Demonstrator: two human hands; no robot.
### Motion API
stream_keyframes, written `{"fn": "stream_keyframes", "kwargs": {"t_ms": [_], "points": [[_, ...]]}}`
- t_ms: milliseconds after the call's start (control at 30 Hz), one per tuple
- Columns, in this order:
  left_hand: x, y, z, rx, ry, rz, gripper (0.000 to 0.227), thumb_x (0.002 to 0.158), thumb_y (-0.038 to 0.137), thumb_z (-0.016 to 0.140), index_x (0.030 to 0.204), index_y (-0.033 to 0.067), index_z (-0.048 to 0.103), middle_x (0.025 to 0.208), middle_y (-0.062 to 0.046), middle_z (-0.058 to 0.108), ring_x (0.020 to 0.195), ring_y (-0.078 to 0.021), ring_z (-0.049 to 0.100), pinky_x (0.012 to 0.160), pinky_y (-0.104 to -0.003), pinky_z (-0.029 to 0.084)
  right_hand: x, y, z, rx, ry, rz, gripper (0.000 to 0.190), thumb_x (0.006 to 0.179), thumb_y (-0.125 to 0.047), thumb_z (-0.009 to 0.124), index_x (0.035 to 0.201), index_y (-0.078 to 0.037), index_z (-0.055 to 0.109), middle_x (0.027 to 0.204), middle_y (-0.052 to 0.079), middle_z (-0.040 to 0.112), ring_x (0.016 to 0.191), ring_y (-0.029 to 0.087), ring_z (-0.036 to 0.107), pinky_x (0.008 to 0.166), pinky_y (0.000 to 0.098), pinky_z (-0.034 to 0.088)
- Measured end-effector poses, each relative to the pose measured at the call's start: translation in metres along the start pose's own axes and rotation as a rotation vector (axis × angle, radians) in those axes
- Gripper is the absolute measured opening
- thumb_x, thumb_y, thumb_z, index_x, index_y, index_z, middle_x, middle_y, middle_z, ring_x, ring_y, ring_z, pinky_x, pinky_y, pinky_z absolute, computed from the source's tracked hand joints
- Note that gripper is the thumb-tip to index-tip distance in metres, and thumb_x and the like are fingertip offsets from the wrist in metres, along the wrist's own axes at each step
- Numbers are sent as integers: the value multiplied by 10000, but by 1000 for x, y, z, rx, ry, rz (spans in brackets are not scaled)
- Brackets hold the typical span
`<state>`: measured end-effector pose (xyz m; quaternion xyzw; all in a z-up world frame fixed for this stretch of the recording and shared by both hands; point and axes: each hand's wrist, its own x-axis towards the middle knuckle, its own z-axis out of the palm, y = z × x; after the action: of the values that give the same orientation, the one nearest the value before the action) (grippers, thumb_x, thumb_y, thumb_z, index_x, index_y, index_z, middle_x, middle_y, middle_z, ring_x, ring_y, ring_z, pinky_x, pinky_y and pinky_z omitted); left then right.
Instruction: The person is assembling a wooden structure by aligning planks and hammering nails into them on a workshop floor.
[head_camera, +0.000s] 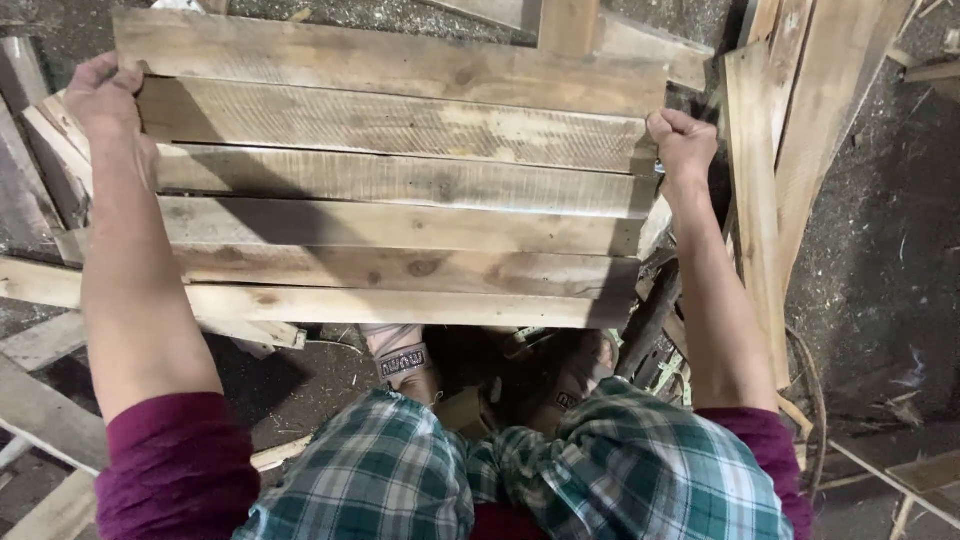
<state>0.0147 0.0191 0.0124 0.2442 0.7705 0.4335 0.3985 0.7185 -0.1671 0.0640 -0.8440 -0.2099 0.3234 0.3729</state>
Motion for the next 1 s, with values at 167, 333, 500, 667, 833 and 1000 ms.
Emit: {"fn": "stream_keyframes", "kwargs": {"t_ms": [167, 333, 500, 667, 833, 1000], "points": [[50, -43, 2, -197, 55, 57, 435, 839, -173, 453, 859, 148, 746, 887, 8, 723, 714, -93, 654, 711, -242, 533, -1, 4, -2, -381, 115, -348, 206, 813, -237, 833, 1004, -161, 838, 872, 1, 802, 800, 110, 709, 867, 286, 542], [84, -69, 0, -292, 65, 132, 391, 853, -236, 479, 875, 35, 760, 829, -49, 690, 666, -143, 642, 627, -275, 555, -30, -10, -6, -439, 38, -537, 183, 939, -128, 809, 1082, -15, 786, 706, 75, 777, 578, 117, 780, 544, 196, 618], [54, -46, 0, -120, 54, 38, 486, 858, -106, 337, 975, 129, 747, 742, 0, 687, 665, -83, 634, 713, -238, 524, -34, -17, -10, -241, 12, -134, 370, 793, -145, 880, 1146, -134, 769, 1118, 34, 788, 1028, 101, 755, 960, 193, 600], [74, -57, -1, -248, 103, 11, 351, 850, -118, 498, 929, 40, 802, 841, -69, 705, 661, -147, 599, 619, -293, 540, -38, -18, -13, -108, 12, -28, 408, 765, -42, 825, 1157, -137, 762, 1112, 9, 798, 1076, 99, 741, 1005, 203, 590], [94, -72, -6, 187, 92, 128, 266, 802, 50, 825, 932, 278, 866, 899, 145, 847, 797, -21, 769, 712, -231, 676, -32, -7, -16, 84, -56, 44, 425, 777, 39, 795, 1160, -143, 767, 1163, 17, 776, 1106, 135, 723, 970, 248, 619], [55, -47, 3, 78, 165, 34, 400, 827, -5, 547, 1043, 172, 833, 872, 55, 852, 733, -23, 759, 725, -200, 672, -29, 1, -16, 83, -80, -22, 403, 824, 22, 763, 1197, -130, 740, 1232, 54, 756, 1167, 147, 718, 1005, 250, 614]]}}
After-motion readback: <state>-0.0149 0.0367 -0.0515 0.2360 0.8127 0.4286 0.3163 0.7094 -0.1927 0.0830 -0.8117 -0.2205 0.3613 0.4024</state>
